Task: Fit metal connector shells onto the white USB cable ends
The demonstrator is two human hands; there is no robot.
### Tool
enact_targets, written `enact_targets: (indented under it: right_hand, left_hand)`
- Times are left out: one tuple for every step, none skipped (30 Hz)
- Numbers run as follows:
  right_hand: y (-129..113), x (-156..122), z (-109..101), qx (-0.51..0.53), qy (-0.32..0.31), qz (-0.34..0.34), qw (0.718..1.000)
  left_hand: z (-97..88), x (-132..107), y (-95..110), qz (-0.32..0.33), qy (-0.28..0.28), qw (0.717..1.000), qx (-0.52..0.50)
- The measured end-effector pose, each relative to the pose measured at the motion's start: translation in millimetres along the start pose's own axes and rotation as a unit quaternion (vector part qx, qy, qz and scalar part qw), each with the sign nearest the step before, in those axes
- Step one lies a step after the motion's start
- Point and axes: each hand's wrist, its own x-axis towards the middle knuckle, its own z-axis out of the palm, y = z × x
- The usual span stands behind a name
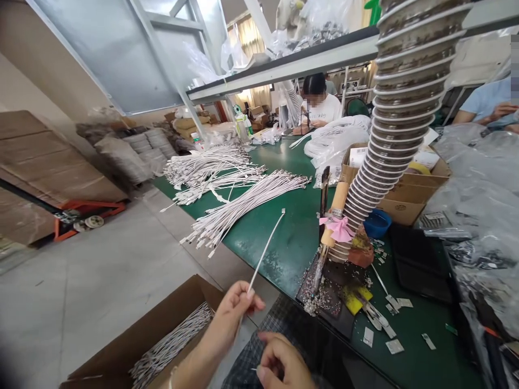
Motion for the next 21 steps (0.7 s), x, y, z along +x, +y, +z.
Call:
enact_targets:
  right_hand:
    - [2,9,7,0.002,-0.013,-0.003,1.000]
    - [4,17,14,0.002,-0.021,-0.006,1.000]
    - [6,23,19,0.000,-0.026,-0.009,1.000]
    - [9,26,25,-0.003,-0.025,-0.009,1.000]
    - [12,29,29,-0.007,-0.023,-0.007,1.000]
    - [16,30,32,-0.013,-0.021,-0.003,1.000]
    - [20,29,34,-0.023,-0.018,0.002,1.000]
    - [25,29,35,-0.037,-0.015,0.007,0.999]
    - [29,27,35,-0.056,-0.014,0.008,0.998]
    - [32,25,35,-0.078,-0.016,0.008,0.997]
    - [35,24,34,-0.101,-0.021,0.005,0.995]
    - [38,22,33,-0.125,-0.029,0.001,0.992]
    - [40,19,31,-0.148,-0.038,-0.001,0.988]
    - [41,17,29,-0.170,-0.047,-0.002,0.984]
    - [43,15,28,-0.190,-0.054,-0.001,0.980]
    - [45,13,26,-0.209,-0.058,0.001,0.976]
    - [47,11,25,-0.226,-0.061,0.004,0.972]
    - [50,8,24,-0.241,-0.065,0.007,0.968]
    - [52,6,23,-0.254,-0.069,0.010,0.965]
    - [54,4,22,-0.264,-0.073,0.011,0.962]
    - [55,2,19,-0.273,-0.077,0.012,0.959]
  left_hand:
    - [5.4,-3,-7,-0.010,0.003,1.000,-0.026]
    - [9.9,-5,-11,-0.022,0.007,0.998,-0.064]
    - [13.4,-6,-15,-0.035,0.009,0.994,-0.100]
    - [16.0,-6,-17,-0.046,0.008,0.990,-0.134]
    - [17.7,-6,-18,-0.054,0.006,0.986,-0.159]
    - [18.8,-5,-19,-0.058,0.000,0.983,-0.173]
    - [19.2,-3,-18,-0.059,-0.006,0.982,-0.181]
    - [19.1,0,-16,-0.058,-0.012,0.981,-0.186]
    - [18.4,3,-12,-0.054,-0.016,0.980,-0.189]
    - [17.2,7,-7,-0.047,-0.018,0.980,-0.194]
    - [15.3,11,1,-0.037,-0.018,0.979,-0.200]
    - [12.7,15,9,-0.024,-0.016,0.978,-0.206]
    - [9.5,19,19,-0.009,-0.014,0.977,-0.211]
    - [5.7,22,30,0.007,-0.012,0.976,-0.215]
    - [1.5,24,40,0.022,-0.010,0.976,-0.217]
    - [-2.7,25,50,0.035,-0.009,0.976,-0.217]
    - [-6.6,24,59,0.047,-0.006,0.975,-0.216]
    - [-10.0,23,66,0.059,-0.001,0.975,-0.214]
    - [-12.7,20,70,0.073,0.003,0.976,-0.205]
    - [-14.4,16,73,0.091,0.007,0.978,-0.187]
    - [-15.3,12,73,0.110,0.008,0.981,-0.161]
